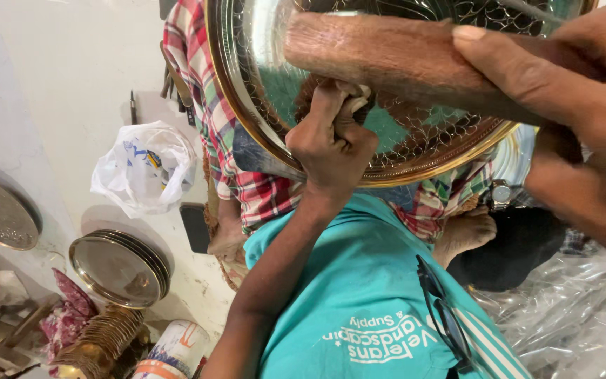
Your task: The person hammers a small metal piece placed on a large decorative brass plate using a wooden mallet. The person repeatedly strikes the metal piece while holding it in place with the other hand.
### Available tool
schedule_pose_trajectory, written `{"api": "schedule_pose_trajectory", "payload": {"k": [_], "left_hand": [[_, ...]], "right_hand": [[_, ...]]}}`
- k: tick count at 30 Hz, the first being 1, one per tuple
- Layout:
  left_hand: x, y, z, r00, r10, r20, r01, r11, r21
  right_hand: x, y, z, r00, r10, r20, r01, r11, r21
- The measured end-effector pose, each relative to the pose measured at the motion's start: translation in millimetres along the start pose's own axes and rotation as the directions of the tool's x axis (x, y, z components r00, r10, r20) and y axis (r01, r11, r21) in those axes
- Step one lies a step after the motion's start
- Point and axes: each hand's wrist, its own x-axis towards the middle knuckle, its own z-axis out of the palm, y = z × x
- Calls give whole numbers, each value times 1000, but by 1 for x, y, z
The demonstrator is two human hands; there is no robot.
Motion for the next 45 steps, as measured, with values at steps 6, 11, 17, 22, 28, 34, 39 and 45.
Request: {"api": "schedule_pose_trajectory", "payload": {"k": [6,11,17,22,28,34,39,45], "left_hand": [[7,-3,1,995,-104,7,102,957,-272],[33,-23,-37,977,-35,-212,-91,826,-556],[77,-90,-67,956,-286,-72,191,787,-587],[86,-115,-39,999,-41,25,47,931,-361],[122,-100,-36,996,77,-39,-78,996,-34],[104,-100,-41,983,162,-82,-166,985,-44],[90,-100,-47,999,-4,-52,-4,990,-144],[57,-112,-60,990,-15,143,53,963,-266]], "right_hand": [[-40,5,19,980,187,-74,-183,982,56],[-78,-3,106,695,635,-336,-250,652,716],[-94,-22,225,292,882,-369,-192,432,881],[-84,-15,249,373,861,-347,-246,452,857],[-61,-9,239,544,674,-500,-98,643,760],[-63,-16,238,547,713,-438,-142,595,791],[-75,-5,251,560,752,-347,-176,517,838],[-96,23,235,566,761,-316,-91,440,894]]}}
